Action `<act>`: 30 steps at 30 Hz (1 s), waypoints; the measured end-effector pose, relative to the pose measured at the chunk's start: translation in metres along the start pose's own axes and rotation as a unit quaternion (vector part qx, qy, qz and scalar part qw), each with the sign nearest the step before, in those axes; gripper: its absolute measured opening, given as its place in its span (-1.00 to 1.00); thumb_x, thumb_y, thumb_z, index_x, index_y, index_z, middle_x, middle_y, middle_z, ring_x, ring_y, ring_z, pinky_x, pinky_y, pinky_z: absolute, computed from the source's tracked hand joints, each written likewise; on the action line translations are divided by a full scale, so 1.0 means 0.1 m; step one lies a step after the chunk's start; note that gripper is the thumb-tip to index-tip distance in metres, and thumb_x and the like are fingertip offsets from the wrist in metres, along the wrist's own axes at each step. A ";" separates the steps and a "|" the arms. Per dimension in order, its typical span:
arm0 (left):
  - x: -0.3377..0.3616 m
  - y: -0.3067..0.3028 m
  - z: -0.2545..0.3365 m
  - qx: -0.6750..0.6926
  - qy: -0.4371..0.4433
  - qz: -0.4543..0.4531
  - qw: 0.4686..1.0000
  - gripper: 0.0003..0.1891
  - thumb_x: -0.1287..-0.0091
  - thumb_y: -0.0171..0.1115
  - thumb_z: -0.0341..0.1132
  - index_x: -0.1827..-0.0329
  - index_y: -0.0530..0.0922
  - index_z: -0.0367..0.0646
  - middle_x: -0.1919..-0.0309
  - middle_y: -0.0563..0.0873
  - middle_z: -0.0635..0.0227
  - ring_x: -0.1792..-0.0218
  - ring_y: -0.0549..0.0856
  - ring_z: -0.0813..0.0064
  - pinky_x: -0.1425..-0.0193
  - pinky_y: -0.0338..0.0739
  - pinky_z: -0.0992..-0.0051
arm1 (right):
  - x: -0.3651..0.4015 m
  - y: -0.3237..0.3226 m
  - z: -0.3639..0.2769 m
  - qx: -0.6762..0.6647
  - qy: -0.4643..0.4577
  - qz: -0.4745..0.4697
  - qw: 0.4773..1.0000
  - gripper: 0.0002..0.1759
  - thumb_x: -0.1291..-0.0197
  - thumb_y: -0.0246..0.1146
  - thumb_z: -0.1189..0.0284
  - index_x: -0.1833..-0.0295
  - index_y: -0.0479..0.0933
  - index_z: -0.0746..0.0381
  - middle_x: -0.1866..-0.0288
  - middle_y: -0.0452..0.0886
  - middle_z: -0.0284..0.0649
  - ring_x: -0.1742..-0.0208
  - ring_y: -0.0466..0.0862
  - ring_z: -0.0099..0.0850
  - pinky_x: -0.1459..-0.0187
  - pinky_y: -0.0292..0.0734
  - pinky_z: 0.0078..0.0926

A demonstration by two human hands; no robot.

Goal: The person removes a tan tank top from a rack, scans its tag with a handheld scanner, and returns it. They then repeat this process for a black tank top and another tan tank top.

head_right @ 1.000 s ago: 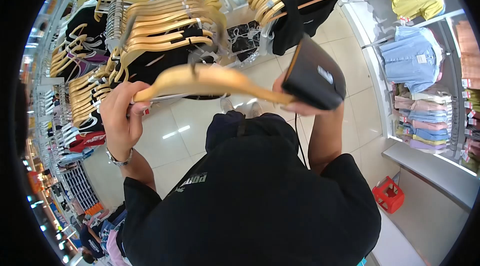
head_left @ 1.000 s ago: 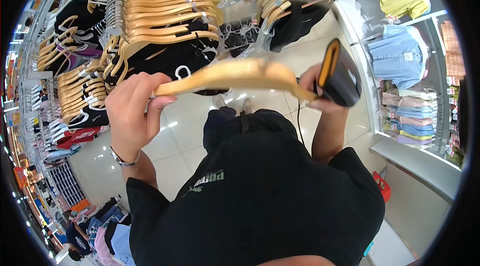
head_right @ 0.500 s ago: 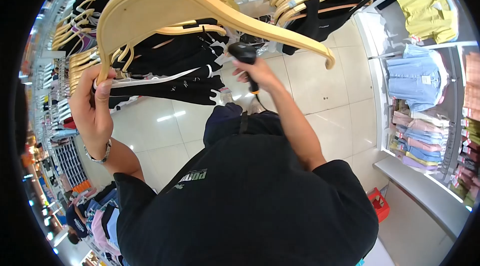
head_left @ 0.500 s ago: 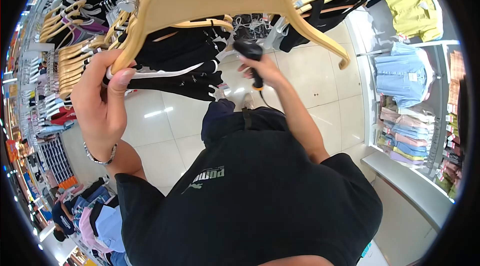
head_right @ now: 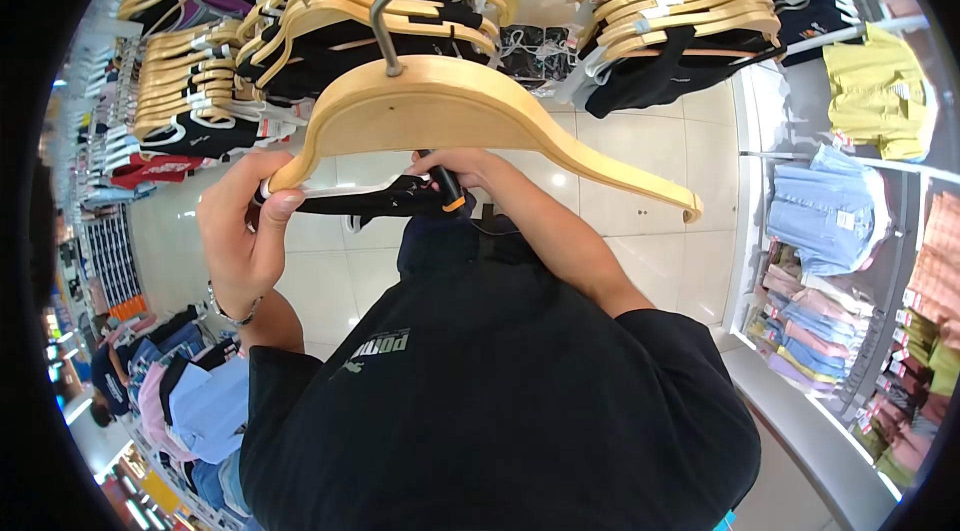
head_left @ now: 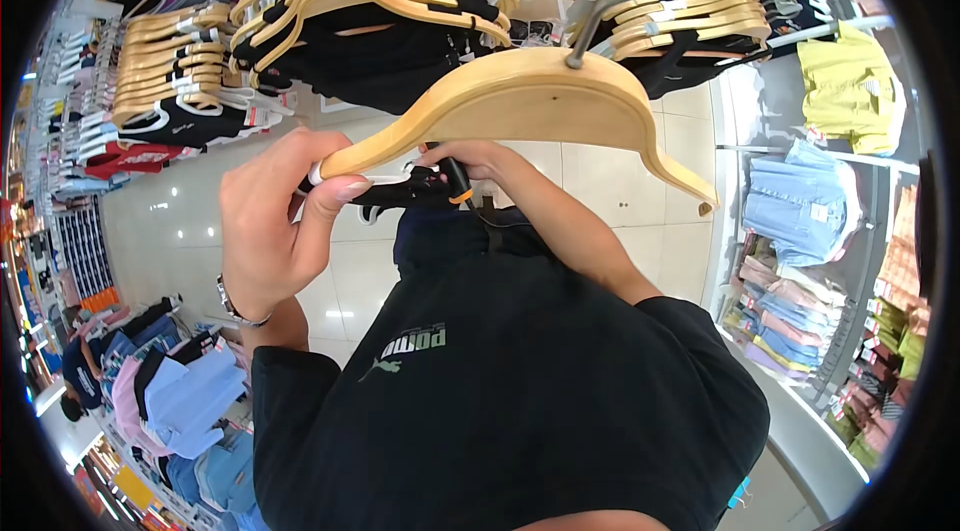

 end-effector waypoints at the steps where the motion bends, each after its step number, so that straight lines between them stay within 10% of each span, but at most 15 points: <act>1: 0.05 0.00 -0.03 -0.004 -0.009 0.001 1.000 -0.81 -0.34 0.36 -0.32 0.20 0.62 -0.28 0.55 0.59 0.34 0.64 0.45 0.49 0.56 0.27 0.54 | 0.02 -0.01 0.03 -0.022 -0.025 -0.021 0.999 -0.71 -0.05 0.50 0.52 0.18 0.52 0.20 0.30 0.56 -0.34 0.42 0.61 -0.55 0.55 0.54 -0.65; 11: 0.57 -0.10 -0.50 0.032 -0.083 0.047 0.995 -0.81 -0.35 0.32 -0.33 0.18 0.62 -0.32 0.51 0.60 0.38 0.60 0.42 0.63 0.56 0.18 0.60 | 0.93 -0.44 -0.30 -0.020 -0.217 0.191 0.957 -0.76 -0.07 0.43 0.61 0.18 0.54 0.21 0.36 0.58 -0.34 0.41 0.63 -0.50 0.38 0.52 -0.51; 15: 0.73 -0.08 -0.67 0.050 -0.116 0.036 0.991 -0.81 -0.37 0.31 -0.33 0.18 0.62 -0.32 0.50 0.61 0.40 0.58 0.40 0.67 0.54 0.16 0.62 | 1.32 -0.59 -0.36 -0.212 -0.284 -0.001 0.935 -0.65 -0.10 0.24 0.73 0.04 0.42 0.17 0.46 0.48 -0.30 0.54 0.47 -0.51 0.41 0.36 -0.50; 21: 0.82 0.00 -0.93 0.067 -0.166 0.070 0.981 -0.82 -0.40 0.30 -0.32 0.16 0.63 -0.30 0.52 0.58 0.49 0.55 0.34 0.75 0.53 0.10 0.63 | 1.48 -0.66 -0.30 -0.314 -0.293 -0.170 0.887 -0.74 -0.25 0.21 0.40 0.00 0.33 0.08 0.39 0.52 -0.31 0.62 0.41 -0.60 0.43 0.39 -0.58; 30: 0.90 -0.02 -1.14 0.016 -0.192 0.054 0.980 -0.82 -0.36 0.34 -0.32 0.20 0.66 -0.29 0.57 0.51 0.52 0.61 0.25 0.75 0.55 0.06 0.62 | 1.75 -0.59 -0.34 -0.360 -0.294 -0.098 0.880 -0.74 -0.27 0.20 0.48 -0.04 0.36 0.10 0.18 0.61 -0.23 0.56 0.40 -0.67 0.33 0.35 -0.62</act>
Point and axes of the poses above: each hand's wrist, its own x-axis away from the middle knuckle, its own y-axis out of the palm, z = x × y, the point moved 2 cm from there along -x, towards the middle knuckle
